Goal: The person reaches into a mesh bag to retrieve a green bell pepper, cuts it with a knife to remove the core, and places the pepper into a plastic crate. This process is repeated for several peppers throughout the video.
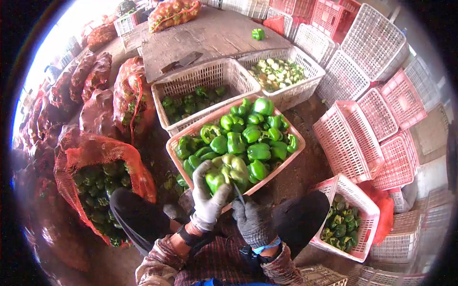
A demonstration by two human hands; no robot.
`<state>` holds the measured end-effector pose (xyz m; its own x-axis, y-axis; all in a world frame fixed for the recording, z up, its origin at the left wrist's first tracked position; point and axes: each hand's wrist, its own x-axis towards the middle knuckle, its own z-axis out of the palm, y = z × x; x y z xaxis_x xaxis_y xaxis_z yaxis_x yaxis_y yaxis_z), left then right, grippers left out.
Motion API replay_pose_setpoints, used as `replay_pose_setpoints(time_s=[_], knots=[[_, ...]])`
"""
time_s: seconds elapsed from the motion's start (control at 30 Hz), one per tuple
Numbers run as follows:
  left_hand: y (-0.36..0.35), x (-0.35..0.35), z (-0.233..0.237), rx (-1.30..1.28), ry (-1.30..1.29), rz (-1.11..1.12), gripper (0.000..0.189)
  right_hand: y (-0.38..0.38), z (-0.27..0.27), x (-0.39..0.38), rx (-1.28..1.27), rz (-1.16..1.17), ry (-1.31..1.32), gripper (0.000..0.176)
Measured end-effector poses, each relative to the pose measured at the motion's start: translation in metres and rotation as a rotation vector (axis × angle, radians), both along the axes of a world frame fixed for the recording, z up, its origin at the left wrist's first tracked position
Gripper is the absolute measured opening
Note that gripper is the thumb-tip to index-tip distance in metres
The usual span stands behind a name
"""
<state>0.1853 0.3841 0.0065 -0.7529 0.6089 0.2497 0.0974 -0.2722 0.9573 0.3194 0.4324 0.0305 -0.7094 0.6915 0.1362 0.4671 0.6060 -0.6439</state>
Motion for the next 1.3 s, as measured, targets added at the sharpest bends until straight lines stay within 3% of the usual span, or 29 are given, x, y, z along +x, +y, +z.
replay_pose_setpoints(time_s=[0.07, 0.17, 0.23, 0.27, 0.33, 0.37, 0.4, 0.47, 0.53, 0.6, 0.67, 0.73, 0.83, 0.87, 0.93, 1.07, 1.17, 1.23, 1.27, 1.3], knots=[[0.003, -0.001, 0.005, 0.075, -0.230, 0.031, 0.060, -0.009, -0.018, 0.006, 0.119, 0.016, -0.158, 0.018], [-0.002, -0.020, 0.027, 0.111, -0.260, 0.097, 0.048, -0.012, -0.062, 0.033, 0.371, 0.035, -0.054, 0.023], [-0.007, -0.040, 0.026, 0.158, -0.307, 0.022, 0.056, -0.015, -0.054, 0.034, -0.069, -0.174, -0.075, 0.029], [-0.020, -0.043, 0.016, 0.072, -0.301, -0.093, 0.068, 0.001, -0.018, 0.021, -0.275, -0.085, 0.338, 0.045], [-0.029, -0.028, 0.019, 0.043, -0.315, -0.243, 0.083, 0.014, 0.032, 0.000, -0.261, 0.069, 0.286, 0.079], [-0.034, -0.019, 0.011, 0.091, -0.355, -0.345, 0.092, 0.016, 0.030, -0.003, -0.338, 0.096, 0.253, 0.091], [-0.040, -0.018, 0.002, -0.028, -0.137, -0.404, 0.096, 0.018, 0.022, -0.002, -0.281, 0.131, 0.230, 0.097], [-0.049, -0.007, 0.006, 0.001, -0.363, -0.559, 0.098, 0.019, 0.005, -0.001, -0.164, 0.197, 0.189, 0.110], [-0.061, -0.007, 0.021, -0.124, -0.343, -0.656, 0.097, 0.010, -0.012, 0.011, -0.066, 0.267, 0.118, 0.108], [-0.071, -0.005, 0.004, -0.268, -0.093, -0.659, 0.093, -0.001, -0.025, 0.019, -0.118, 0.335, 0.052, 0.090], [-0.082, 0.006, -0.005, -0.308, -0.007, -0.651, 0.090, -0.009, -0.021, 0.032, -0.243, 0.447, 0.069, 0.081], [-0.088, 0.011, -0.003, -0.338, 0.070, -0.714, 0.088, -0.028, -0.054, 0.047, -0.717, 0.344, 0.147, 0.072], [-0.085, 0.016, 0.001, -0.352, 0.139, -0.785, 0.091, -0.027, -0.050, 0.069, -0.469, 0.415, 0.047, 0.073], [-0.083, 0.017, 0.003, -0.377, 0.123, -0.822, 0.091, -0.025, -0.043, 0.074, -0.350, 0.433, 0.016, 0.074], [-0.081, 0.019, 0.005, -0.428, 0.095, -0.895, 0.092, -0.028, -0.040, 0.082, -0.675, 0.388, 0.145, 0.075], [-0.079, 0.027, 0.003, -0.440, -0.053, -0.985, 0.093, -0.030, -0.066, 0.104, -0.790, 0.376, 0.124, 0.078], [-0.076, 0.032, 0.000, -0.431, -0.132, -1.055, 0.092, -0.032, -0.057, 0.109, -0.862, 0.409, 0.138, 0.086], [-0.075, 0.035, -0.002, -0.441, -0.170, -1.102, 0.091, -0.028, -0.051, 0.106, -0.875, 0.552, 0.110, 0.094], [-0.074, 0.037, -0.006, -0.447, -0.190, -1.126, 0.090, -0.031, -0.046, 0.112, -0.988, 0.514, 0.202, 0.095], [-0.077, 0.031, -0.023, -0.359, -0.405, -1.258, 0.092, -0.037, -0.038, 0.122, -1.099, 0.472, 0.297, 0.096]])
